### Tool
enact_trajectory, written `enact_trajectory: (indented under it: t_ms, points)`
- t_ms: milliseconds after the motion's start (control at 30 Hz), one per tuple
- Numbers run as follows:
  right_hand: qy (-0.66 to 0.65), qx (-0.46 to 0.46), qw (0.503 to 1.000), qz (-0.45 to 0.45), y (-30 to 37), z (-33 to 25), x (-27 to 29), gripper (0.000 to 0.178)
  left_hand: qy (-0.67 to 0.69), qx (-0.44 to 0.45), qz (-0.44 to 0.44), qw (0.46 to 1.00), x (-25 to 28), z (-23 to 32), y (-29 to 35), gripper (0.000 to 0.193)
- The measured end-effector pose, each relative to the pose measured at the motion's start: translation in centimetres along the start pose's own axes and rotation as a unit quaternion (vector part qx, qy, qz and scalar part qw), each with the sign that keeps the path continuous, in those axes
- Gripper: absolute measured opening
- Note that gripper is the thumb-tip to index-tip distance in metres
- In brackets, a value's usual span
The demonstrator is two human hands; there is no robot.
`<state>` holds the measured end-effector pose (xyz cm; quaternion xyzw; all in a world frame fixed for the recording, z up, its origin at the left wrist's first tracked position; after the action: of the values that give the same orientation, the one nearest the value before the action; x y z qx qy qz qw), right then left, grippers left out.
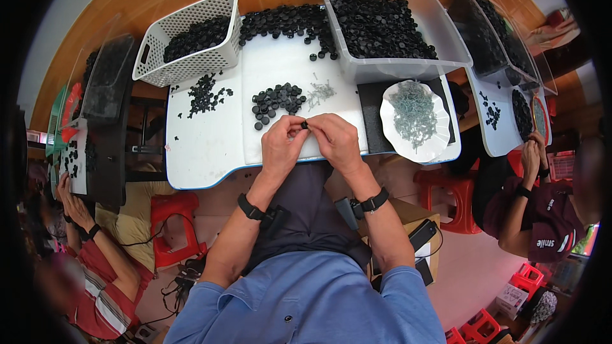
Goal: Assembling small plastic components by inserting small pins or pieces into a larger black plastic base.
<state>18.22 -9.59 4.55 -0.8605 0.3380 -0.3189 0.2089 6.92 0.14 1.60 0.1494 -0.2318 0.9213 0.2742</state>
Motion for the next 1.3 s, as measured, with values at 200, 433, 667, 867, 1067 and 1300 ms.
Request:
enact_trajectory:
  t_ms: [200, 433, 667, 867, 1067, 1300]
  points:
    - [0.021, 0.047, 0.999, 0.002, 0.2, -0.8, -0.3, 0.018, 0.043, 0.047, -0.018, 0.998, 0.0, -1.0, -0.1, 0.022]
    - [0.057, 0.076, 0.995, -0.002, 0.5, -1.2, -0.7, 0.020, 0.051, 0.086, -0.052, 0.994, 0.4, -1.4, -0.5, 0.024]
    - [0.084, 0.096, 0.992, 0.014, 0.6, -1.6, -0.5, 0.021, 0.102, 0.143, -0.160, 0.971, 0.3, -1.7, -1.1, 0.031]
    - [0.084, 0.116, 0.990, 0.018, 0.9, -2.2, -0.5, 0.020, 0.151, 0.163, -0.173, 0.959, 0.3, -2.2, -1.1, 0.027]
    - [-0.029, -0.020, 0.999, 0.022, 0.6, 0.0, -0.2, 0.020, 0.119, 0.137, -0.156, 0.971, 0.3, -1.4, -1.1, 0.025]
    - [-0.049, -0.104, 0.993, -0.007, 0.4, 1.6, -0.4, 0.012, 0.116, 0.136, -0.128, 0.975, 0.4, -0.9, -0.8, 0.021]
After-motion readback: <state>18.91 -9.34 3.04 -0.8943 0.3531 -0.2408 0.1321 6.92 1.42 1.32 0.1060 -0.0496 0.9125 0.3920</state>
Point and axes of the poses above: each hand's wrist, its own y-axis away from the middle knuckle, its own x-axis out of the back of the hand, z = x × y, the point moved 8 cm from there along -y, towards the middle knuckle, and after that the axes turned 2 degrees about z, right-handed, at the moved point
